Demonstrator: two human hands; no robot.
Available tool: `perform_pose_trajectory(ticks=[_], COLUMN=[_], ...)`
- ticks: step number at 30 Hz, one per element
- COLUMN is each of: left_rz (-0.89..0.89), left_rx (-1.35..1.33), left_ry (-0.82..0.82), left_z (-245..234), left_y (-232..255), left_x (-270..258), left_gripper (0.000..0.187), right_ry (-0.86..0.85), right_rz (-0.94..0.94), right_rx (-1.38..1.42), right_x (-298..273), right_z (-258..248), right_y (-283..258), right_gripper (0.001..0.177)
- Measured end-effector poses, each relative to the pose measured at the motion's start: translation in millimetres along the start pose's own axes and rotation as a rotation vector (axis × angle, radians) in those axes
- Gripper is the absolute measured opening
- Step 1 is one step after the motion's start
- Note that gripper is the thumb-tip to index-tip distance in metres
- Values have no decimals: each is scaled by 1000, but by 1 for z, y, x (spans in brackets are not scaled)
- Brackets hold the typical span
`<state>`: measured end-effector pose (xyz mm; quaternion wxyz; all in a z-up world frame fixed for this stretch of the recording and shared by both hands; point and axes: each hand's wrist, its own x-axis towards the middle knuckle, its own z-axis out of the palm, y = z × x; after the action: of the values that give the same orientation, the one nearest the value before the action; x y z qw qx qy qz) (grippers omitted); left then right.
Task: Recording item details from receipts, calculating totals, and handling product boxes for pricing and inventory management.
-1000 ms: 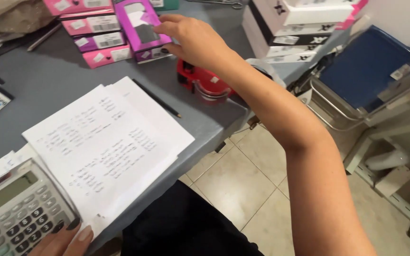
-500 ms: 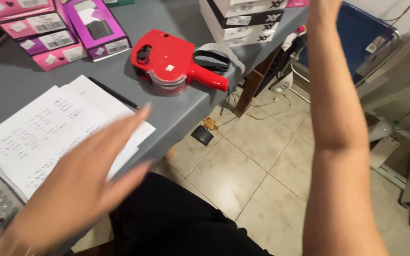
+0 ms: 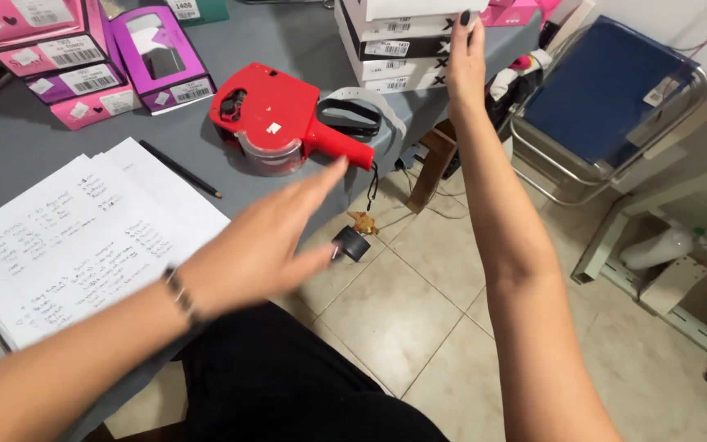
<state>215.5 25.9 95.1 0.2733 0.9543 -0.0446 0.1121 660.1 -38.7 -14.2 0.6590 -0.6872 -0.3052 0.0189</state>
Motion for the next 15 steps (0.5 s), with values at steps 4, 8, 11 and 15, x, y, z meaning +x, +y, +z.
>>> perform_pose_trajectory(ticks=[4,8,11,15], left_rz=[-132,-343,-620,-966], left_rx=[-43,-44,-41,100], left_ry=[-82,-62,-70,-31], left_z=[-6,-10,-11,-5], left_y=[27,42,69,89], left_x=[-64,-143,-208,-298], left_gripper=[89,89,95,123], right_ry=[0,227,190,332], right_rz=[-105,-122,-276,-490], right_rx=[26,-170,-204,37], right_x=[3,52,83,35], right_z=[5,8,-13,-45], right_y=[26,81,138,140], right_gripper=[87,60,59,37])
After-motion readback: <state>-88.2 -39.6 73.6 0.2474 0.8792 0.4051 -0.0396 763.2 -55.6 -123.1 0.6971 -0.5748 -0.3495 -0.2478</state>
